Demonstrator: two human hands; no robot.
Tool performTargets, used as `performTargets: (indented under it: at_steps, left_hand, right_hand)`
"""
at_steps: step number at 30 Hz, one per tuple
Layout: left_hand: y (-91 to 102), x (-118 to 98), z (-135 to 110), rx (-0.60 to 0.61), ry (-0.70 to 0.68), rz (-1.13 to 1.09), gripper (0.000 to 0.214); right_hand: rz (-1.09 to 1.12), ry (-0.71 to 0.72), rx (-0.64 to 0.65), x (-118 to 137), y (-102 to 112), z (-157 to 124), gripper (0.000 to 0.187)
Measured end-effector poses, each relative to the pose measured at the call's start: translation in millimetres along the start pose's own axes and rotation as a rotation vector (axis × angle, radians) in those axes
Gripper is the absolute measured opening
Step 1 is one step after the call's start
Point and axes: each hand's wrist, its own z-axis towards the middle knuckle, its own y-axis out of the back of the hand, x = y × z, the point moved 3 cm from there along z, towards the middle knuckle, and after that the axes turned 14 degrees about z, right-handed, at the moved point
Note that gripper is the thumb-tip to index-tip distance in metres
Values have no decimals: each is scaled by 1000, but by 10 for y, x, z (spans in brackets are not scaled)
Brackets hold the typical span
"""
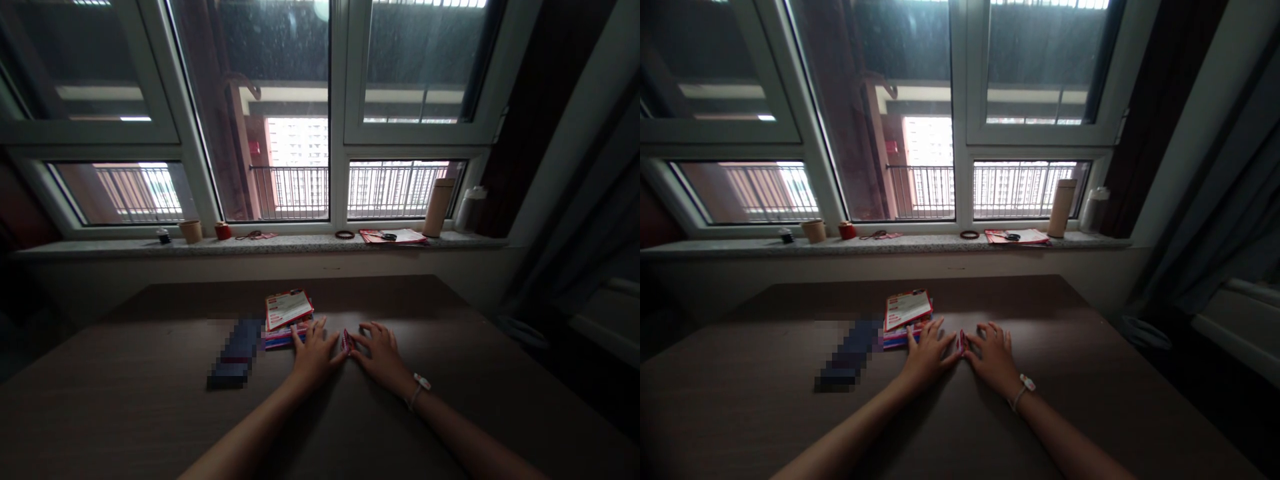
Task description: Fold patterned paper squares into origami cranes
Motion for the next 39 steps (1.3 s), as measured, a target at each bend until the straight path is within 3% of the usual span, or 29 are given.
performTargets:
  at_steps: [7,14,26,31,35,39]
  left_hand:
    - [66,-44,-16,-1,20,-112,26]
    - [162,-125,-50,-17,43,-221,17]
    - [151,-122,-73,-28,50,-266,26]
    - [131,-90,-67,-45,116,-248,35]
    - [155,-92,-68,-3,111,-294,15]
    - [186,-82,-60,8,126,-317,9]
  right_hand:
    - [111,79,-27,-32,10,11,30]
    - [164,109,-64,-59,20,22,37]
    - [224,109,-63,-80,-8,35,11]
    - [264,102,-54,-98,-3,37,9]
    - [268,111,-53,-81,7,32,11]
    - [254,127,-46,-56,14,23,12]
